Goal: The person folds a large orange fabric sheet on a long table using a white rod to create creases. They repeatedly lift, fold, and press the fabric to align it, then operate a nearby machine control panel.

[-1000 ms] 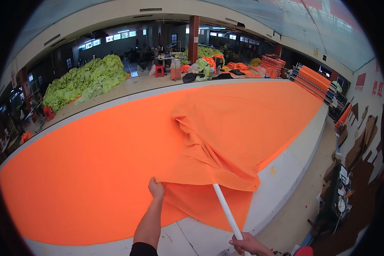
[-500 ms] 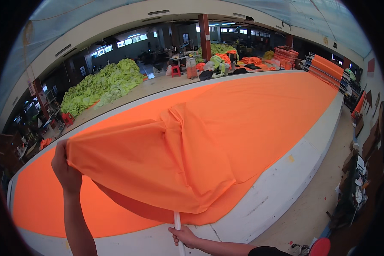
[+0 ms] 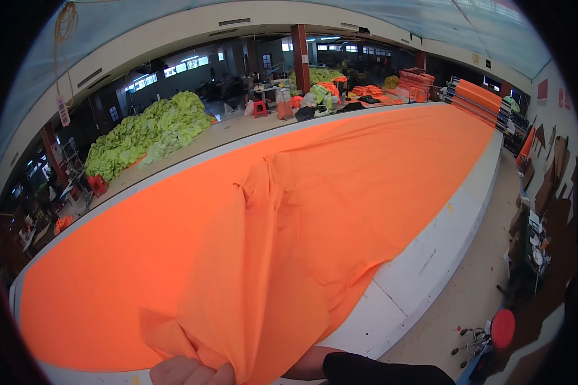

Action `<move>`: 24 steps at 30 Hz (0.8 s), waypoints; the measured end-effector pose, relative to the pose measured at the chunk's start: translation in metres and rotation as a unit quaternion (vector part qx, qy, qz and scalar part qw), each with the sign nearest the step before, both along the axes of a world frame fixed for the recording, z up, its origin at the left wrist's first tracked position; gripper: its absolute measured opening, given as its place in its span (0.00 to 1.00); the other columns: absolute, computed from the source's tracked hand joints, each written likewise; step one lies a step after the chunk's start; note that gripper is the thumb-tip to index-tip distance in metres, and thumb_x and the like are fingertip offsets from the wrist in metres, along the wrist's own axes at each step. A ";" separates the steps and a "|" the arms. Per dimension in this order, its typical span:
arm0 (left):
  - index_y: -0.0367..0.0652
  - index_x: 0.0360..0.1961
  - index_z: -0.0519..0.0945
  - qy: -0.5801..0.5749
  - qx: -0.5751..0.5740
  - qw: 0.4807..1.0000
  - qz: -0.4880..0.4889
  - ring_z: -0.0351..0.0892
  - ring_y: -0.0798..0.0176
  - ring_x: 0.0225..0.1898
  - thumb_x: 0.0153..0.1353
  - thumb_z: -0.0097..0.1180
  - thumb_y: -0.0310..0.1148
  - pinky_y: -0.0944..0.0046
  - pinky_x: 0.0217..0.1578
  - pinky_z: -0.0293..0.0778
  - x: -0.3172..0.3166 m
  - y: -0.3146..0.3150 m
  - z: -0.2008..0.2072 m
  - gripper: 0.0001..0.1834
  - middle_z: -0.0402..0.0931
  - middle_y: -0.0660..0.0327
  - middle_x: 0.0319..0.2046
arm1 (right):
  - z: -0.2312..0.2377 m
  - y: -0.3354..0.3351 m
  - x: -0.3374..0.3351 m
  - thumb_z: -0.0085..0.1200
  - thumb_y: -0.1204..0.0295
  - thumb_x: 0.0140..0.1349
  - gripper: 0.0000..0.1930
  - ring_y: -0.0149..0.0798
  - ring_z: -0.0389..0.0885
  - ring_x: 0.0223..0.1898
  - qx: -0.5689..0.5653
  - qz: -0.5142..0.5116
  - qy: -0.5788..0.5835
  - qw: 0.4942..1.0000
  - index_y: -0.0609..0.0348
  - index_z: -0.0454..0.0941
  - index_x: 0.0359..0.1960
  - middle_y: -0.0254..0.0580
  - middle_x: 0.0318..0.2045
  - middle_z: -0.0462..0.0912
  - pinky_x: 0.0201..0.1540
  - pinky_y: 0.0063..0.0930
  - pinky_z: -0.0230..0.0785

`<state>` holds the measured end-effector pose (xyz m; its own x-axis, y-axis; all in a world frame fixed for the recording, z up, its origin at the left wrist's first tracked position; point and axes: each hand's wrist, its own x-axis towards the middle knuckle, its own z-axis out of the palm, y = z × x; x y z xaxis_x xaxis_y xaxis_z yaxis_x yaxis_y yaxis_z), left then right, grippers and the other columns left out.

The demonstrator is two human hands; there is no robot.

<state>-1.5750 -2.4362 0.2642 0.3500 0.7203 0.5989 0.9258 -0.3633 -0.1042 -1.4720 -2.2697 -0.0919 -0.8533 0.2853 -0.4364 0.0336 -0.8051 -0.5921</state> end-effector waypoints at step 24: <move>0.32 0.56 0.77 -0.756 -0.153 0.476 0.423 0.83 0.61 0.34 0.69 0.62 0.54 0.62 0.31 0.80 -0.259 -0.092 -0.459 0.33 0.81 0.52 0.43 | -0.030 -0.102 0.077 0.62 0.63 0.71 0.16 0.28 0.60 0.12 0.095 -0.038 -0.269 0.958 0.55 0.68 0.33 0.31 0.15 0.64 0.14 0.28 0.54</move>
